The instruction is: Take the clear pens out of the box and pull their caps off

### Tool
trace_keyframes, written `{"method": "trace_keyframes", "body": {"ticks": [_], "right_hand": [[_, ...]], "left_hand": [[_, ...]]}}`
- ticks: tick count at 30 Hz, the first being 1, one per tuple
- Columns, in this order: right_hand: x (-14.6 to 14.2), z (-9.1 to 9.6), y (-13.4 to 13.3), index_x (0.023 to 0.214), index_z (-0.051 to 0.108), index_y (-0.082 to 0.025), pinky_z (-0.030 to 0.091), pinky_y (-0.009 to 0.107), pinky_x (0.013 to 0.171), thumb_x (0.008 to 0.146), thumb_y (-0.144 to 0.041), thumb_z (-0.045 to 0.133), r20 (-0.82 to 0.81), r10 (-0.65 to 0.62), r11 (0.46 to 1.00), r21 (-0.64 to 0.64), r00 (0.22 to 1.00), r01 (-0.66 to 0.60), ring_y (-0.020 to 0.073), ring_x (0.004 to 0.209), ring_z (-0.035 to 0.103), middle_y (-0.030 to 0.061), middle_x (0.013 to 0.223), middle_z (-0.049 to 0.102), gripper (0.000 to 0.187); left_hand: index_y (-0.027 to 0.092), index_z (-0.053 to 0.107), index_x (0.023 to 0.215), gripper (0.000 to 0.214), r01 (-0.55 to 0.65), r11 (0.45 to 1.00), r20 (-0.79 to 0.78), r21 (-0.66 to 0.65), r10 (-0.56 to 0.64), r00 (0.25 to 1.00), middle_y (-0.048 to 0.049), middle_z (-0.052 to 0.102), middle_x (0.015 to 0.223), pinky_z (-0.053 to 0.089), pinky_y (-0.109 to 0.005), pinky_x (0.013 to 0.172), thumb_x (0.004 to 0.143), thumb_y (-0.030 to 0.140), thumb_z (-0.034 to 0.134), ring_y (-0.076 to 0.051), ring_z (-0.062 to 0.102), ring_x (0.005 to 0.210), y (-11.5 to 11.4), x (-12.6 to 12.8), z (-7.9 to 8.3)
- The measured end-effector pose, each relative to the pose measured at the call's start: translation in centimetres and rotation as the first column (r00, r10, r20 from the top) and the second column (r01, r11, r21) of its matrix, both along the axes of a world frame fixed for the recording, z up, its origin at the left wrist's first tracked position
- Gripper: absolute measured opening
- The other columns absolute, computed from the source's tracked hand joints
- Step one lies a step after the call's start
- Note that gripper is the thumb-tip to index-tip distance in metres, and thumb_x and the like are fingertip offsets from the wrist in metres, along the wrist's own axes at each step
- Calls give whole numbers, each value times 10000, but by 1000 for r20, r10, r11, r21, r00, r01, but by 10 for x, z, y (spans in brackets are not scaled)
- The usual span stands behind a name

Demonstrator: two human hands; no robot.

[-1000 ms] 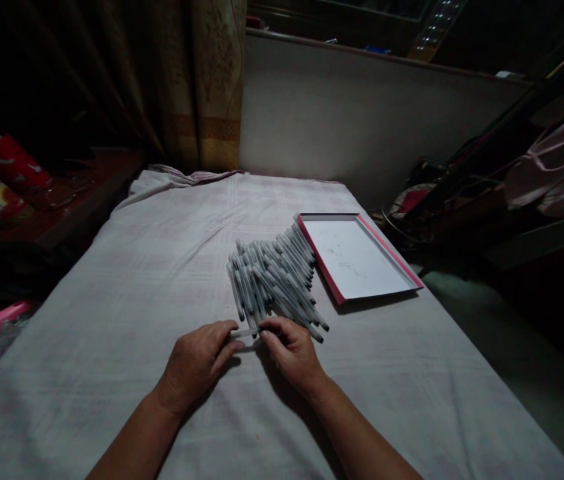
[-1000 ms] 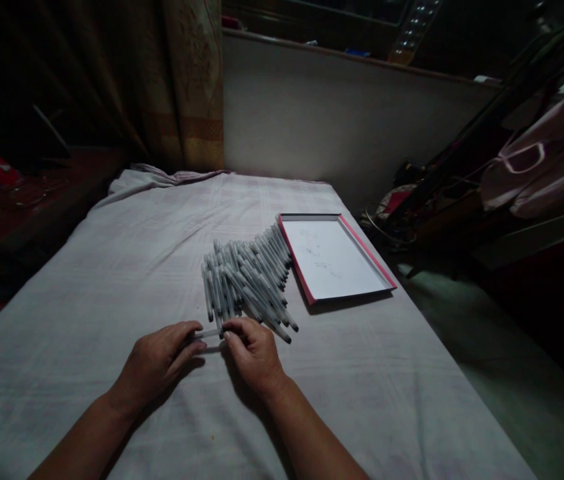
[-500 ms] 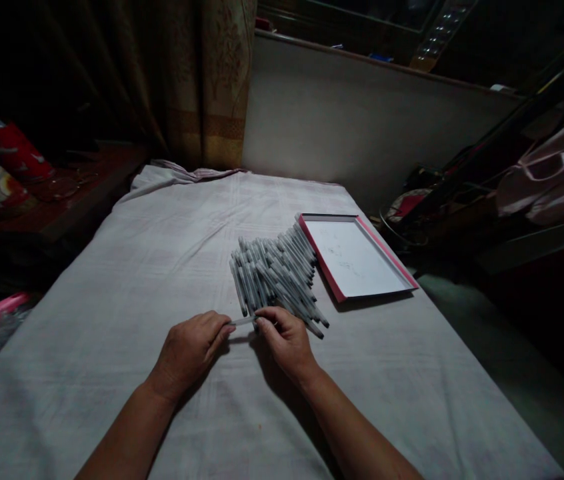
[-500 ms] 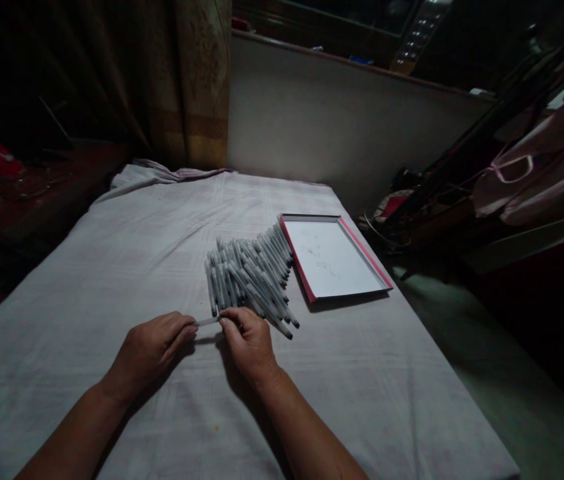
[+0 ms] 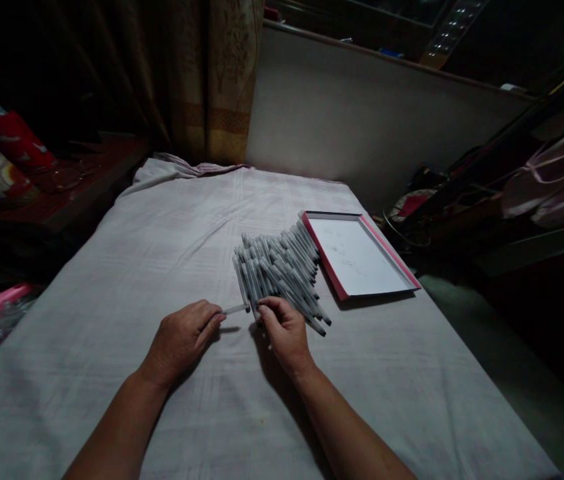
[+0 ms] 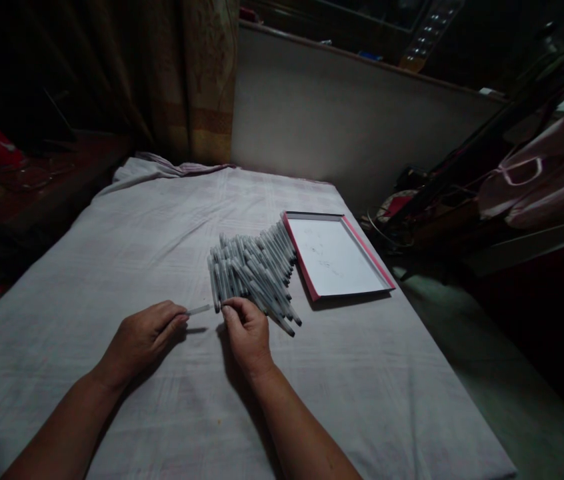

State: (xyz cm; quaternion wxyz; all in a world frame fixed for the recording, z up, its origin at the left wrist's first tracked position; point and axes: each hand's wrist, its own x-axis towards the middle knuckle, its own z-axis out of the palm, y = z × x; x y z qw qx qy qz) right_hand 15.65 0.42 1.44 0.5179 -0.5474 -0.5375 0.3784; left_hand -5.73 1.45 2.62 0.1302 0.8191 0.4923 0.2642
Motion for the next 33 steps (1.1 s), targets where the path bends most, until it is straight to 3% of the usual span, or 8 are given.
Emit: {"method": "trace_keyframes", "body": {"ticks": [4, 8, 11, 14, 17, 20, 27, 33], "right_hand": [[-1, -5, -3, 915, 753, -220, 545, 307, 778, 896, -210, 596, 288, 92, 979, 149, 953, -139, 199, 819, 699, 65, 880, 765, 159], [-10, -8, -8, 924, 757, -228, 527, 305, 746, 896, -190, 649, 654, 103, 948, 163, 750, -272, 217, 802, 683, 82, 867, 756, 118], [-13, -8, -8, 941, 759, -218, 529, 312, 753, 904, -195, 643, 725, 67, 955, 154, 685, -255, 225, 804, 687, 95, 886, 767, 124], [-9, -6, -6, 997, 762, -188, 547, 341, 801, 919, -192, 591, 636, 53, 960, 181, 770, -215, 242, 853, 712, 117, 943, 783, 188], [-3, -2, -3, 1017, 767, -180, 567, 339, 806, 941, -223, 542, 406, 58, 979, 157, 912, -132, 233, 864, 736, 108, 944, 792, 241], [-3, 3, -2, 983, 778, -206, 579, 313, 745, 918, -295, 583, 184, 65, 995, 65, 981, -78, 211, 797, 739, 70, 897, 793, 224], [-2, 8, -2, 791, 761, -188, 551, 291, 665, 836, -335, 625, -19, 5, 1000, -13, 1000, -5, 186, 670, 685, 42, 727, 758, 205], [25, 8, 7, 823, 689, -178, 526, 278, 556, 774, -408, 682, -263, -290, 957, -104, 920, 272, 153, 554, 624, 40, 681, 737, 235]], "left_hand": [[226, 679, 882, 398, -30, 999, 41, 20, 29, 999, 0, 702, 781, 469, -240, 628, 1023, 476, 404, -136, 663, 678, 2, -4, -2], [221, 678, 876, 372, -17, 999, 61, 40, 15, 998, 3, 699, 766, 469, -233, 625, 1019, 456, 428, -134, 667, 671, 1, -2, -3], [223, 679, 881, 346, -21, 999, 63, 39, 19, 998, 5, 692, 761, 470, -230, 624, 1011, 447, 449, -132, 659, 668, 0, -1, -2], [225, 679, 889, 334, -15, 999, 66, 30, 13, 998, 5, 691, 768, 471, -227, 620, 1006, 443, 455, -128, 653, 666, 0, -1, -2], [224, 680, 893, 331, 2, 1000, 69, 31, -5, 998, 2, 688, 768, 469, -226, 614, 1005, 440, 455, -128, 651, 670, -1, 0, -1], [226, 681, 899, 323, 20, 999, 66, 29, -21, 998, 1, 684, 767, 466, -227, 612, 1005, 439, 462, -130, 650, 678, -2, 3, 0], [232, 683, 898, 316, 19, 1000, 37, 23, -20, 999, 1, 687, 784, 470, -235, 627, 999, 446, 473, -135, 653, 696, -1, 3, -1], [225, 674, 913, 331, -167, 982, 58, 91, 162, 985, -23, 721, 845, 498, -267, 686, 963, 508, 509, -172, 682, 748, 8, -17, -5]]}}
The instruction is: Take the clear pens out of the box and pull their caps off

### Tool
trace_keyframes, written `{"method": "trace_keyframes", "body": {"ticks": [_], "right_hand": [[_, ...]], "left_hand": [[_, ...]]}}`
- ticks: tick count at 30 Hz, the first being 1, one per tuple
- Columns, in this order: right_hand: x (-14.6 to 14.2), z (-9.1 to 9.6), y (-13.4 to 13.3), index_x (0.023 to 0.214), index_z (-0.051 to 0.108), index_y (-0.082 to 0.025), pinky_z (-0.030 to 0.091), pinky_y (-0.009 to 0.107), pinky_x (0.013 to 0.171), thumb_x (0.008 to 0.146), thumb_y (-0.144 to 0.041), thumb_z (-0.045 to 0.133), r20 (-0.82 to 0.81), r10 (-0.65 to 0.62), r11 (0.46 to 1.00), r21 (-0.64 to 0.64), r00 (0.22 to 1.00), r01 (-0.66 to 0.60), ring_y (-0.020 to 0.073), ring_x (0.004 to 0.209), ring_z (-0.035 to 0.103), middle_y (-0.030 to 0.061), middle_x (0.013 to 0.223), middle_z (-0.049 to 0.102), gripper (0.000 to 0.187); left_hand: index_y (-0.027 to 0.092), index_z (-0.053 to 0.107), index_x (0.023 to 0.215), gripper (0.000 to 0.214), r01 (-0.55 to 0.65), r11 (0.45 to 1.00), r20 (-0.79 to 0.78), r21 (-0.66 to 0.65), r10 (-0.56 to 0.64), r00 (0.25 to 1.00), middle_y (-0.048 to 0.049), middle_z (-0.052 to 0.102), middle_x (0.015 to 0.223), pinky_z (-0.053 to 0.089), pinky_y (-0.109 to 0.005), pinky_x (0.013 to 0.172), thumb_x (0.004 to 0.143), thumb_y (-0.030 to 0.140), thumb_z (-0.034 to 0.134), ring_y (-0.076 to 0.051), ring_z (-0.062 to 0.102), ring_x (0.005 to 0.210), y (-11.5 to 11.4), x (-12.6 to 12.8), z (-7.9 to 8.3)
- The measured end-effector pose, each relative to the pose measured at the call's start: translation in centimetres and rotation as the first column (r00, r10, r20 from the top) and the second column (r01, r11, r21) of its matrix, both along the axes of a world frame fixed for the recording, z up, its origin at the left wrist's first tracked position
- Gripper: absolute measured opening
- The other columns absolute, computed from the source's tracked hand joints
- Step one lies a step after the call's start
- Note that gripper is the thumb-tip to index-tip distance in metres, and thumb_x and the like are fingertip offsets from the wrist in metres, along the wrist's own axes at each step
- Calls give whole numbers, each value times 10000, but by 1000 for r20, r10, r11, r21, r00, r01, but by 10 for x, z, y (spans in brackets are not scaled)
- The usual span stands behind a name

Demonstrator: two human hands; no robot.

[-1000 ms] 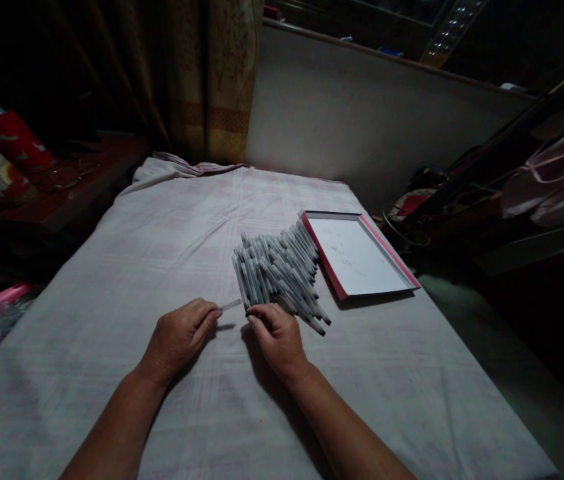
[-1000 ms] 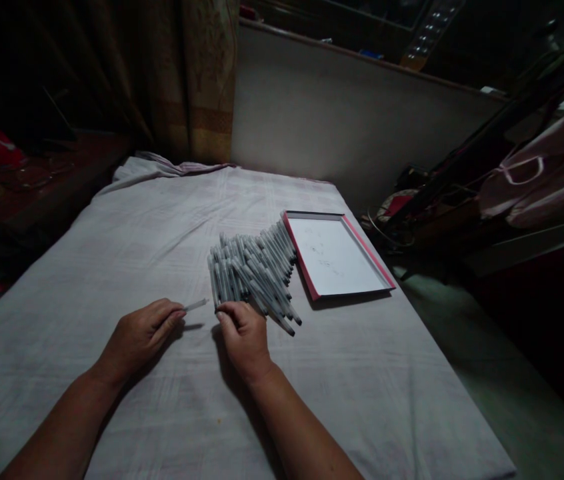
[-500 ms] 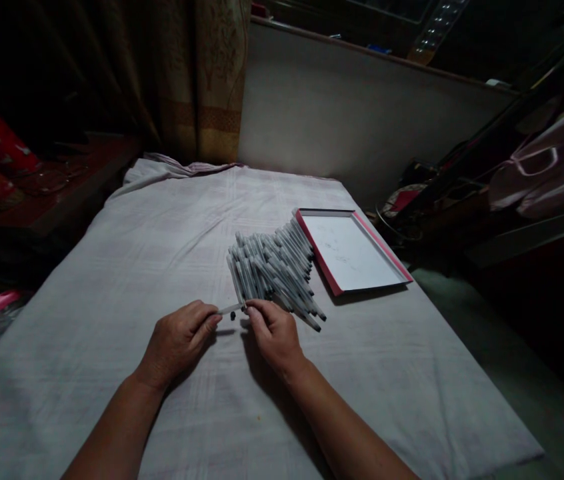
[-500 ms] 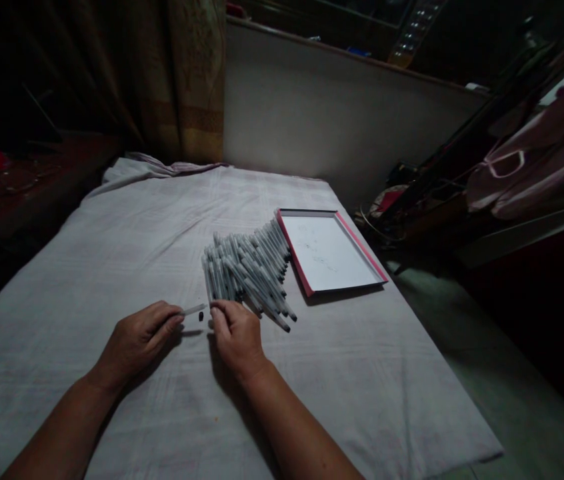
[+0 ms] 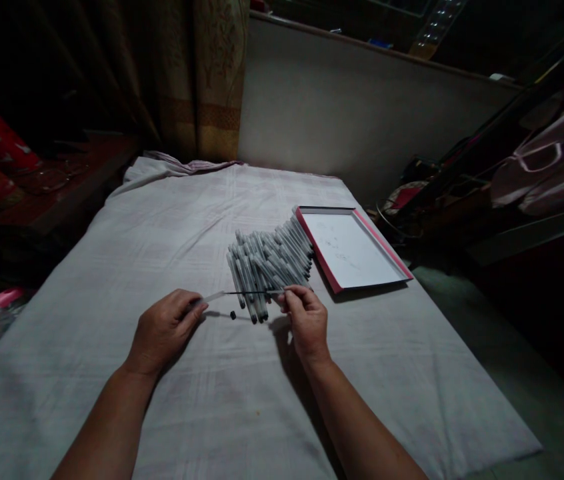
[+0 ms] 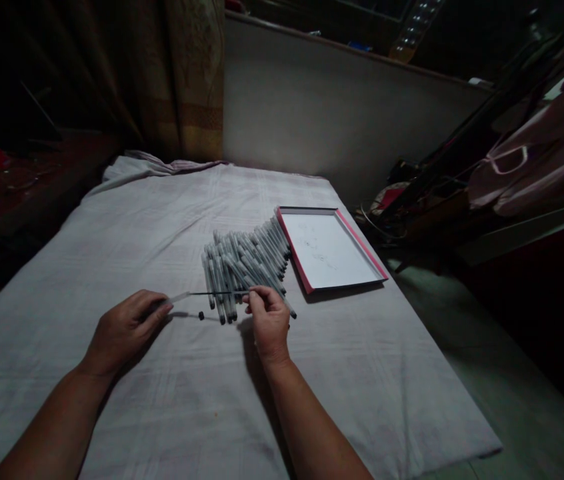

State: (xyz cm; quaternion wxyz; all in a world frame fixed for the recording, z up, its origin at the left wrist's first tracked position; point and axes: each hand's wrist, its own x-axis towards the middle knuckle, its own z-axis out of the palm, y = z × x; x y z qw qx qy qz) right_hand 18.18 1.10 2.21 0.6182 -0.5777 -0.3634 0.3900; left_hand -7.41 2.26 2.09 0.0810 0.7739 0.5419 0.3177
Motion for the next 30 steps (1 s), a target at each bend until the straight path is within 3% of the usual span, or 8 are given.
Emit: {"method": "trace_keyframes", "body": {"ticks": [3, 5, 9, 12, 18, 22, 26, 30], "right_hand": [[2, -3, -5, 825, 651, -193, 538, 281, 560, 797, -376, 664, 24, -41, 998, 44, 999, 40, 157, 556, 645, 47, 706, 753, 186], [-3, -5, -12, 825, 662, -206, 550, 291, 596, 828, -315, 630, 204, 44, 991, 116, 978, -69, 167, 586, 668, 51, 732, 762, 113], [-17, -12, -25, 840, 714, -233, 556, 318, 736, 841, -200, 579, 665, 206, 898, 163, 718, -408, 200, 720, 705, 66, 800, 770, 139], [-22, -13, -28, 884, 720, -224, 542, 328, 784, 851, -200, 582, 780, 246, 860, 99, 576, -500, 219, 801, 702, 84, 848, 767, 144], [-19, -2, -25, 776, 678, -200, 458, 242, 547, 935, -438, 568, 453, 416, 897, -61, 788, -438, 144, 554, 583, -6, 590, 630, 307], [-20, -1, -21, 563, 576, -194, 381, 226, 478, 893, -601, 576, 252, 513, 858, -125, 821, -497, 121, 491, 499, -24, 498, 525, 523], [-16, -2, -15, 561, 564, -200, 366, 230, 456, 858, -654, 576, 116, 504, 858, -176, 856, -482, 116, 456, 463, -27, 478, 513, 543], [-5, 2, -11, 586, 590, -190, 339, 219, 423, 796, -679, 628, 43, 491, 858, -195, 870, -474, 103, 423, 439, -27, 472, 526, 534]], "left_hand": [[225, 674, 934, 340, -169, 985, 39, 47, 167, 985, -29, 748, 882, 504, -269, 665, 951, 528, 520, -180, 692, 733, 3, -6, -5], [233, 675, 950, 337, -226, 973, 63, 39, 223, 973, -21, 759, 887, 506, -265, 646, 953, 529, 515, -176, 693, 709, 3, -5, -8], [233, 684, 945, 360, -101, 995, 96, 21, 98, 991, -21, 768, 875, 529, -260, 667, 957, 547, 508, -173, 705, 718, -2, 9, -9], [222, 683, 929, 372, 37, 999, 111, 25, -40, 993, -27, 758, 842, 537, -255, 690, 974, 539, 494, -165, 707, 729, -8, 21, -6], [215, 682, 983, 296, 218, 972, 59, 87, -223, 973, -36, 742, 820, 528, -265, 690, 1000, 454, 508, -159, 689, 728, -18, 38, -1], [214, 680, 976, 282, 311, 943, -24, 116, -310, 950, -30, 725, 789, 504, -256, 666, 1021, 411, 482, -148, 665, 701, -20, 45, 1], [206, 675, 982, 313, 294, 946, -86, 138, -284, 955, -35, 733, 811, 495, -266, 678, 1032, 422, 454, -159, 666, 711, -16, 40, 3], [215, 649, 859, 418, 254, 967, -112, 13, -251, 962, -20, 704, 765, 456, -261, 638, 1034, 499, 398, -157, 645, 676, -13, 31, 5]]}}
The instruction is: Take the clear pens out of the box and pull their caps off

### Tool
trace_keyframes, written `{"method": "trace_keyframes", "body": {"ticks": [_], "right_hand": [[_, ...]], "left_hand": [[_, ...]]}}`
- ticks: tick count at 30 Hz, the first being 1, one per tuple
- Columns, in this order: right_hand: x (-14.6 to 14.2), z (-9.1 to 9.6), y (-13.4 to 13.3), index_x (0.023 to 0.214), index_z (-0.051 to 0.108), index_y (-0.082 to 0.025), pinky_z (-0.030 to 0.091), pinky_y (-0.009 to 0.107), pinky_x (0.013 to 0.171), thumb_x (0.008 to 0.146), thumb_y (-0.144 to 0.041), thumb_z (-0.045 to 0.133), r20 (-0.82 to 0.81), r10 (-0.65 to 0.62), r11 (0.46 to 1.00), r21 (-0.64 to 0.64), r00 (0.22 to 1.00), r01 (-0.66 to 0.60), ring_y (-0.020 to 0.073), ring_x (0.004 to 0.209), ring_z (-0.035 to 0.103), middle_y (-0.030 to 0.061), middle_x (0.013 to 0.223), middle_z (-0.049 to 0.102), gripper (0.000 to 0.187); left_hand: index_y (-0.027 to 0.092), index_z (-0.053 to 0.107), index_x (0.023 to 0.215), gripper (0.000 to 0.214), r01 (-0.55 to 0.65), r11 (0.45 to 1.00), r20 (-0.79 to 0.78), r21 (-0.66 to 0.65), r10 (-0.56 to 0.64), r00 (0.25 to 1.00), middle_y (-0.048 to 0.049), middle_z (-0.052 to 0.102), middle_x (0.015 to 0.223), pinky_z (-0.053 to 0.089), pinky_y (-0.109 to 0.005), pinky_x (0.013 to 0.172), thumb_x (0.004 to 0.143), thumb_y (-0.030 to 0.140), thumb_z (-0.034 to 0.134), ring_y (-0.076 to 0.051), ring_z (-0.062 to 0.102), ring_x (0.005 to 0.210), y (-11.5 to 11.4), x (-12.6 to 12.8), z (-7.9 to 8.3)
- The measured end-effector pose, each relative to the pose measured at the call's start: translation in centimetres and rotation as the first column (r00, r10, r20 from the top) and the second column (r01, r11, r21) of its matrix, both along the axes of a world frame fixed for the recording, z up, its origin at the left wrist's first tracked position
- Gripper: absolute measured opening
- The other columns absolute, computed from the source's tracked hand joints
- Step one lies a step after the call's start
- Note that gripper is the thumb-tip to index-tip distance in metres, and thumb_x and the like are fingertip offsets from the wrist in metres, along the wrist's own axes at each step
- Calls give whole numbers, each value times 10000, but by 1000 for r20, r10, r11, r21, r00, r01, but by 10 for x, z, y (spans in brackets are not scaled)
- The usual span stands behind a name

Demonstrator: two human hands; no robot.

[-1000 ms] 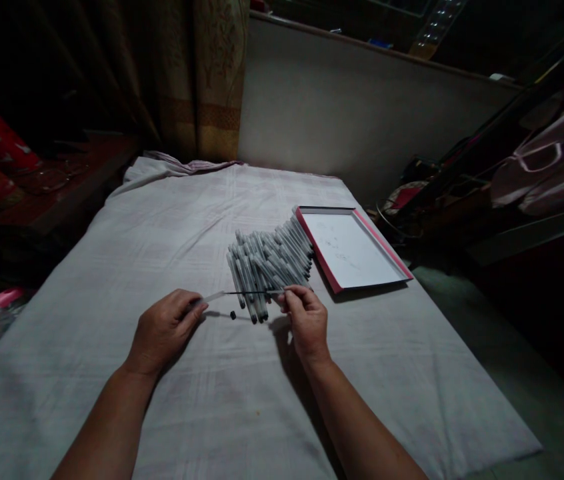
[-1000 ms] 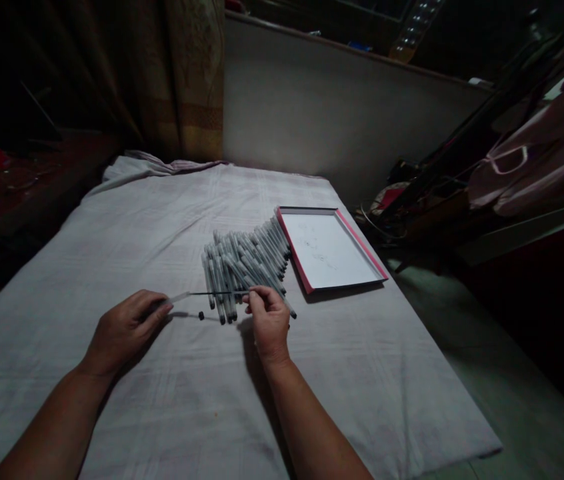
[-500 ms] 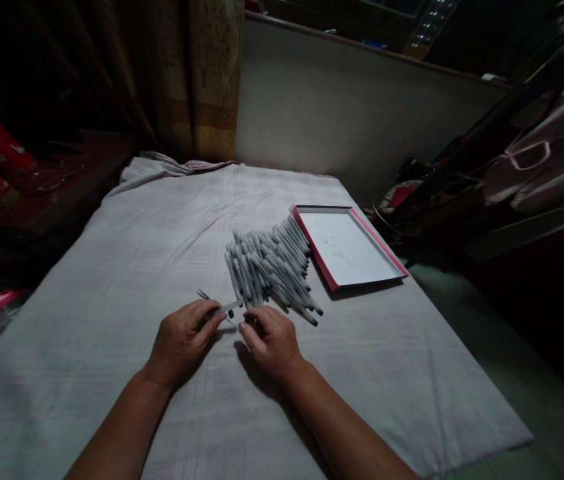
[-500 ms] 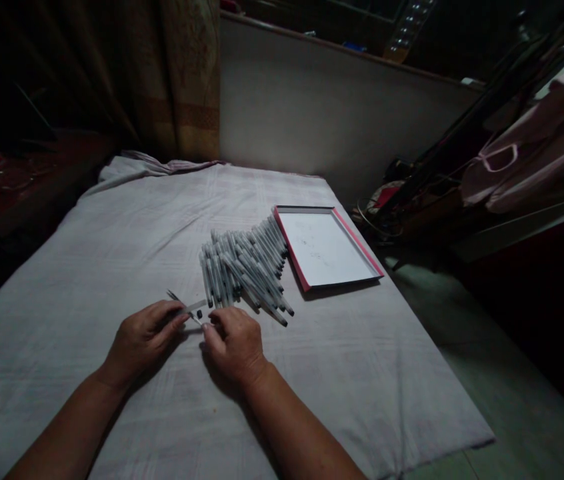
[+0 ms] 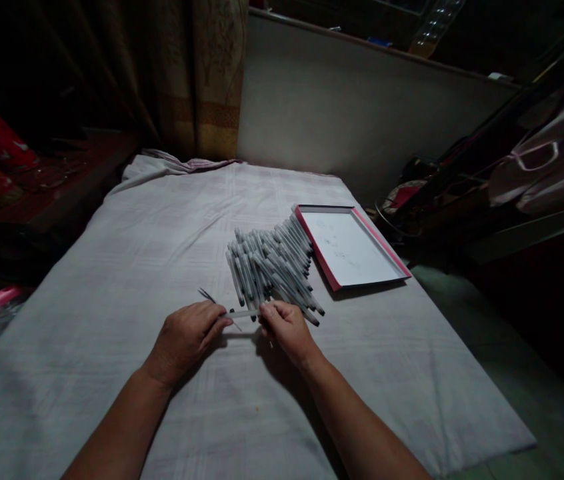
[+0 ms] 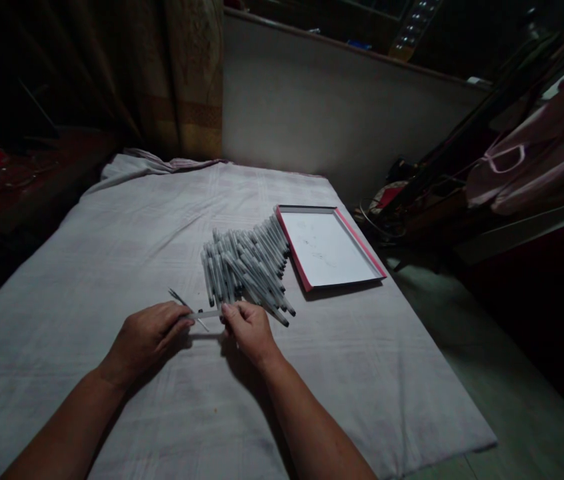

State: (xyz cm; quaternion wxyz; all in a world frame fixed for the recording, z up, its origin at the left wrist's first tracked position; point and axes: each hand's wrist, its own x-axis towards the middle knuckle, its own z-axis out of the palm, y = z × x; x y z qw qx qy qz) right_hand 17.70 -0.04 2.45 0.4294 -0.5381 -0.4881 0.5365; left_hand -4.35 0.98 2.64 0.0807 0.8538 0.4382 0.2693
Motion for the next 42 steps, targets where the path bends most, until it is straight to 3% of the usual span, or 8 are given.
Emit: {"method": "trace_keyframes", "body": {"ticks": [3, 8, 19, 26, 31, 35, 39, 42], "right_hand": [[7, 5, 2, 590, 604, -182, 319, 211, 409, 773, -665, 662, -18, 32, 999, -21, 999, -32, 90, 398, 419, -36, 451, 516, 520], [13, 11, 6, 549, 593, -183, 332, 213, 431, 783, -631, 668, 32, 57, 997, 42, 998, -58, 98, 422, 454, -28, 440, 515, 511], [21, 28, 8, 645, 666, -192, 436, 219, 536, 907, -403, 592, 288, 118, 903, 367, 950, -223, 115, 498, 564, -3, 535, 640, 345], [40, 33, 18, 704, 662, -186, 456, 221, 577, 918, -366, 589, 325, 157, 891, 360, 932, -276, 120, 553, 599, -3, 594, 660, 289], [35, 30, 13, 743, 698, -192, 455, 239, 597, 894, -339, 619, 370, 69, 877, 420, 926, -233, 130, 577, 612, 7, 617, 682, 225], [32, 15, 12, 691, 676, -193, 440, 240, 519, 868, -482, 636, 133, -22, 947, 321, 991, -22, 126, 492, 561, 2, 550, 647, 341], [46, 4, 14, 681, 667, -190, 389, 236, 435, 845, -591, 631, -8, -222, 956, 194, 975, 220, 120, 411, 491, -15, 483, 586, 435], [40, 0, 11, 765, 727, -190, 470, 262, 548, 898, -441, 624, 221, -194, 918, 383, 956, 97, 158, 545, 615, 25, 607, 685, 302]], "left_hand": [[218, 593, 755, 464, 17, 980, 25, -200, -12, 1000, 7, 646, 684, 410, -245, 584, 1016, 542, 389, -136, 593, 598, 1, -1, 2], [216, 519, 698, 453, 96, 833, 159, -544, -10, 987, 33, 563, 629, 410, -230, 590, 957, 565, 394, -127, 544, 589, 7, 1, 6], [208, 511, 676, 470, 177, 684, 275, -707, 35, 961, 29, 495, 634, 393, -242, 576, 898, 619, 458, -134, 474, 613, 9, -2, 15], [209, 636, 824, 432, 127, 694, 271, -709, 101, 957, -9, 645, 737, 455, -250, 626, 964, 544, 401, -164, 579, 688, 0, -2, 30], [226, 684, 874, 398, 23, 807, 145, -590, 78, 986, -34, 724, 843, 499, -292, 737, 920, 530, 430, -210, 662, 802, 12, -2, 33], [224, 684, 817, 452, 92, 721, 167, -687, 34, 985, -47, 721, 812, 532, -305, 724, 894, 586, 426, -215, 672, 771, 29, -24, 31], [241, 692, 769, 485, -59, 717, 119, -694, 195, 974, -63, 738, 809, 557, -313, 732, 808, 686, 504, -228, 687, 771, 42, -58, 28], [249, 741, 931, 501, -184, 781, 128, -597, 319, 939, -77, 773, 970, 564, -336, 819, 801, 675, 512, -256, 714, 893, 47, -59, 23]]}}
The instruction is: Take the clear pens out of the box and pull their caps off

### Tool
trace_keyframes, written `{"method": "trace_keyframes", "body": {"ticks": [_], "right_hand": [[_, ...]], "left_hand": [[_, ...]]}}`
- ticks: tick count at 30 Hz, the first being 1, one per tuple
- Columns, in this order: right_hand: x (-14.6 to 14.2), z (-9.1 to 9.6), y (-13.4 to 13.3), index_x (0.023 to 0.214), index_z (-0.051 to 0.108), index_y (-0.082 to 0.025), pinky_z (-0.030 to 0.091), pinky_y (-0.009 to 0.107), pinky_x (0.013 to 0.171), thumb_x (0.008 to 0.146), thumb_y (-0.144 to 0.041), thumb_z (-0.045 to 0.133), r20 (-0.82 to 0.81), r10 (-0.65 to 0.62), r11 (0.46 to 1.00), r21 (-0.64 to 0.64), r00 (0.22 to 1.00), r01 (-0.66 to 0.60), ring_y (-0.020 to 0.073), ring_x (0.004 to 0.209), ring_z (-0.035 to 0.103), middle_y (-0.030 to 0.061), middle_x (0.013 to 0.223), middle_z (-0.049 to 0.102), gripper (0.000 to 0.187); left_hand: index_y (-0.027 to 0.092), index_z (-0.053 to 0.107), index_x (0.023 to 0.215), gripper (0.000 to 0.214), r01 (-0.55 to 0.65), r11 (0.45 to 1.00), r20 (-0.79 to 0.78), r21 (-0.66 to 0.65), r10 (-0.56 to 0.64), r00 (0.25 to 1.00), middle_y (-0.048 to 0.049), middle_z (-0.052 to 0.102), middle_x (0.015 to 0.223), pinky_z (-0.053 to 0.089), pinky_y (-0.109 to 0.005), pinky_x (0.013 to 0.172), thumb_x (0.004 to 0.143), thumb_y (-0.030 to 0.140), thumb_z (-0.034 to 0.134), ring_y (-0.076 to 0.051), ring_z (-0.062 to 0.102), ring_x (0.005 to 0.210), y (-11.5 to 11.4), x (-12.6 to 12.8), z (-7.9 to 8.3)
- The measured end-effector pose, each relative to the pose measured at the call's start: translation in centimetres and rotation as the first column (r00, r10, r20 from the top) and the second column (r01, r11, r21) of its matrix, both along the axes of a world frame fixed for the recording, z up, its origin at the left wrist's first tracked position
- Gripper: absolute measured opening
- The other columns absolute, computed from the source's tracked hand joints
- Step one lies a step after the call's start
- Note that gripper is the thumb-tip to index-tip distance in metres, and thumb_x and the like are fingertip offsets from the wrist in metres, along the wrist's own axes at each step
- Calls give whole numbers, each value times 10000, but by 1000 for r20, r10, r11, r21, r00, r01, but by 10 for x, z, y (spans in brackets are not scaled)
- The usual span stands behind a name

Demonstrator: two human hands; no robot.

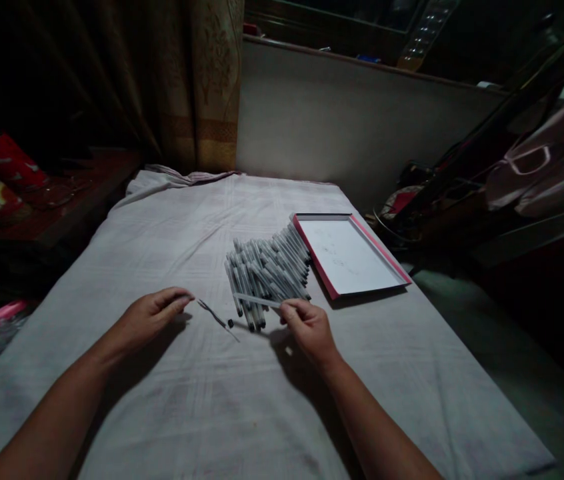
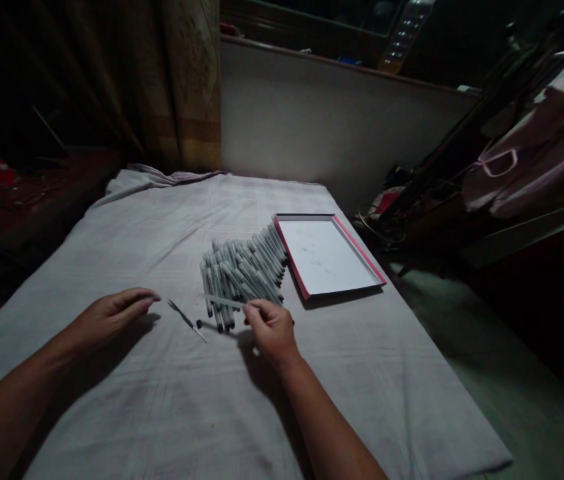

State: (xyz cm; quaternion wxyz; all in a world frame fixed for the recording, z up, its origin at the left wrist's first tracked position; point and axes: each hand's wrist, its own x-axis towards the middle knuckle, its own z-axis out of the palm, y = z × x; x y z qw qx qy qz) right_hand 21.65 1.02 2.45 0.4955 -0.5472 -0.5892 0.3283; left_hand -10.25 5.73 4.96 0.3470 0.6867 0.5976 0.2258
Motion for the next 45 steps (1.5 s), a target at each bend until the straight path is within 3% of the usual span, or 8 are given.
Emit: {"method": "trace_keyframes", "body": {"ticks": [6, 10, 17, 25, 34, 39, 42, 45], "right_hand": [[-47, -13, -14, 884, 743, -198, 477, 292, 693, 944, -250, 614, 588, -57, 944, 296, 807, -148, 195, 719, 661, 66, 781, 734, 151], [-40, -13, -18, 1019, 730, -196, 486, 312, 723, 918, -322, 675, 656, -93, 936, 314, 749, -160, 220, 798, 651, 76, 868, 724, 171], [14, -30, -13, 1425, 533, -172, 405, 538, 1051, 847, -477, 707, 709, -285, 957, 250, 645, 148, 388, 1315, 502, 223, 1419, 562, 677], [16, -36, 30, 1524, 447, -166, 370, 515, 1117, 826, -521, 736, 747, 0, 998, 37, 665, -41, 363, 1383, 476, 227, 1504, 510, 834], [15, -8, 118, 1532, 448, -187, 428, 449, 1098, 823, -344, 801, 781, 248, 952, -89, 573, -292, 315, 1335, 541, 191, 1490, 541, 808], [21, 2, 122, 1497, 513, -210, 433, 436, 1115, 767, -236, 818, 734, 226, 962, -66, 640, -264, 313, 1355, 533, 169, 1498, 541, 791], [30, 3, 95, 1373, 636, -186, 444, 420, 1106, 846, -189, 688, 630, 79, 980, 93, 772, -177, 278, 1304, 577, 150, 1417, 620, 529], [31, 0, 59, 1084, 766, -223, 535, 375, 939, 932, -205, 561, 492, -91, 972, 233, 866, -30, 231, 1008, 704, 94, 1052, 773, 256]], "left_hand": [[228, 752, 1065, 466, 73, 945, -255, 318, 11, 967, -96, 766, 1068, 527, -394, 934, 899, 540, 448, -276, 694, 1018, 4, 36, -23], [223, 719, 1164, 450, 175, 898, -375, 403, -12, 927, -124, 742, 1164, 499, -441, 950, 922, 489, 449, -301, 664, 1104, 6, 42, -30], [232, 615, 1324, 475, 309, 906, -545, 291, -109, 832, -111, 756, 1119, 449, -438, 961, 911, 464, 580, -303, 679, 1075, 14, 74, -12], [186, 535, 1382, 561, 326, 908, -580, 262, -122, 805, -145, 737, 1170, 434, -417, 961, 900, 455, 640, -315, 663, 1130, 12, 106, -11], [154, 608, 1187, 327, 57, 920, -432, 388, 127, 893, -113, 736, 931, 464, -395, 839, 957, 378, 545, -288, 688, 930, 1, 140, -18], [193, 659, 1124, 252, 119, 898, -399, 425, 68, 915, -102, 752, 992, 479, -393, 877, 973, 319, 503, -267, 686, 962, -8, 127, -20], [212, 693, 1057, 273, 140, 846, -356, 515, 62, 932, -98, 759, 1016, 479, -402, 907, 990, 333, 457, -255, 674, 979, -18, 100, -26], [243, 721, 1091, 298, 173, 766, -333, 619, 56, 941, -91, 756, 1092, 460, -435, 970, 994, 353, 462, -267, 652, 1080, -29, 76, -36]]}}
